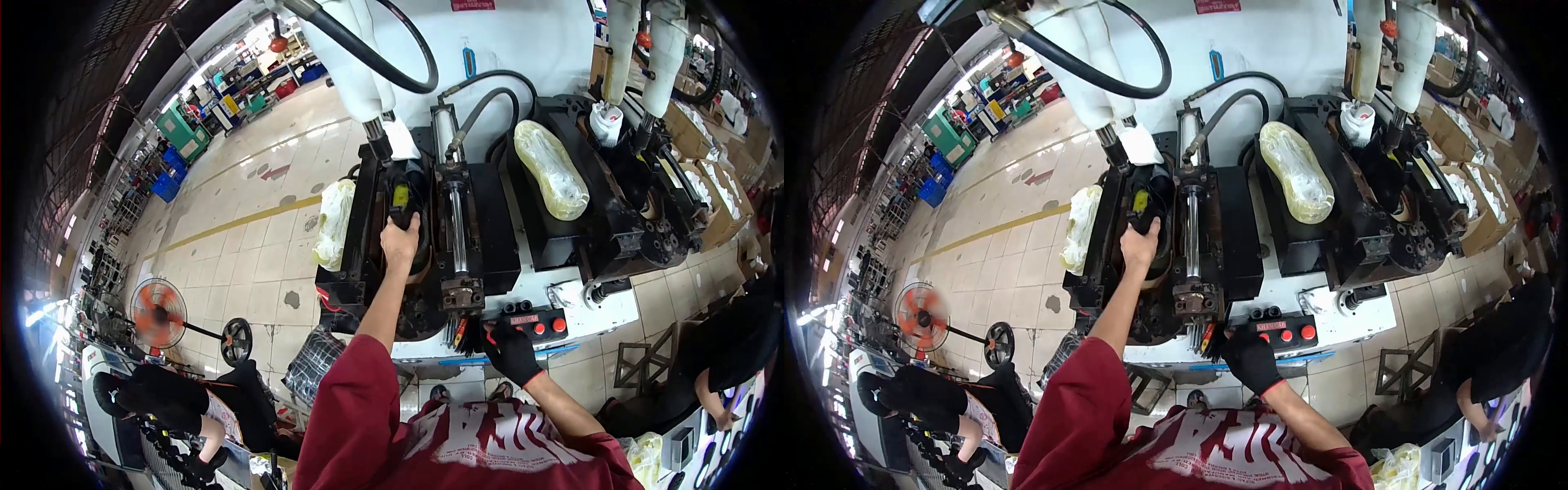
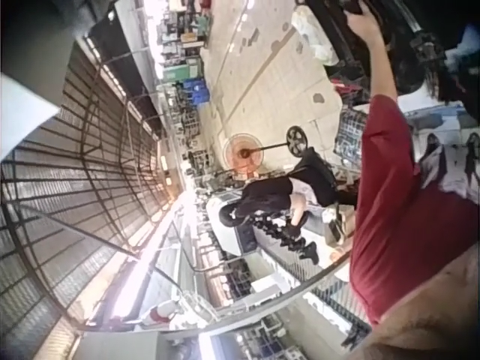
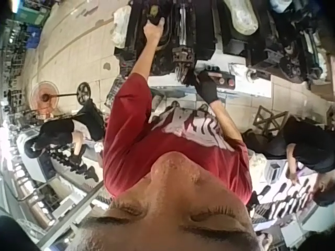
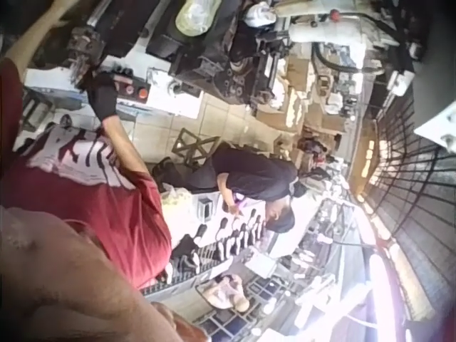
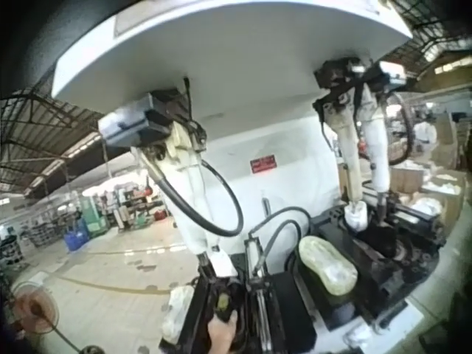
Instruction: The recorder is operating a machine to last or shape shoes in a factory environment.
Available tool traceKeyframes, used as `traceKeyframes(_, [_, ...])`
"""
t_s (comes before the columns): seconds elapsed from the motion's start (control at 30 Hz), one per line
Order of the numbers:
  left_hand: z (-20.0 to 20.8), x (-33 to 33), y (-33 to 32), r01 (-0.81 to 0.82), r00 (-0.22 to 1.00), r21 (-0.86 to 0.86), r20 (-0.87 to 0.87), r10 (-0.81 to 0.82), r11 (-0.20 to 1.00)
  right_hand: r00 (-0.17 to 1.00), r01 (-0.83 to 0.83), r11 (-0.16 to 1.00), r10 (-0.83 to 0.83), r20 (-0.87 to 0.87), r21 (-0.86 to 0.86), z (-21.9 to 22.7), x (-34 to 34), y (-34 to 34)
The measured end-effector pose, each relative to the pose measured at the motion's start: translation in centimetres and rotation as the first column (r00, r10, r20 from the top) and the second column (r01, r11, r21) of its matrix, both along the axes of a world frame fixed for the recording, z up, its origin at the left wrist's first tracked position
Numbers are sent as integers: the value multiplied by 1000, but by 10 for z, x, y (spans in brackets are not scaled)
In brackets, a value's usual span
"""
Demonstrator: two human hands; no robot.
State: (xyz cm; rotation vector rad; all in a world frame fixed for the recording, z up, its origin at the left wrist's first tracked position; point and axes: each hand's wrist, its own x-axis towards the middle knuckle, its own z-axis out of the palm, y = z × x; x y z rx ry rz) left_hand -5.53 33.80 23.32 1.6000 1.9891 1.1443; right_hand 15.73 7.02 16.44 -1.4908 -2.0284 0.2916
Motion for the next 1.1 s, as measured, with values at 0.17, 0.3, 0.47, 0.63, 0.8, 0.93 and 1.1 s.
traceKeyframes(0.17, [-8,-12,8,129,985,-119,131,-113,985,984,27,965,-71,161,260,-54,-18,-3])
traceKeyframes(0.3, [13,-24,-19,210,967,-77,162,-196,975,858,150,986,-91,505,-76,-85,-31,-8])
traceKeyframes(0.47, [41,-58,-169,335,707,540,398,-585,772,920,242,962,-268,285,124,-86,-36,-25])
traceKeyframes(0.63, [-17,-90,-286,840,340,246,455,-823,483,859,501,864,-490,150,-44,-92,-32,-75])
traceKeyframes(0.8, [-112,-117,-305,940,296,-26,557,-776,340,736,675,737,-675,48,11,-113,-25,-129])
traceKeyframes(0.93, [-150,-118,-298,980,189,-156,523,-831,124,604,797,604,-797,10,9,-116,-20,-160])
traceKeyframes(1.1, [-152,-83,-290,969,56,-239,471,-881,-66,427,900,429,-903,-38,-80,-121,-30,-218])
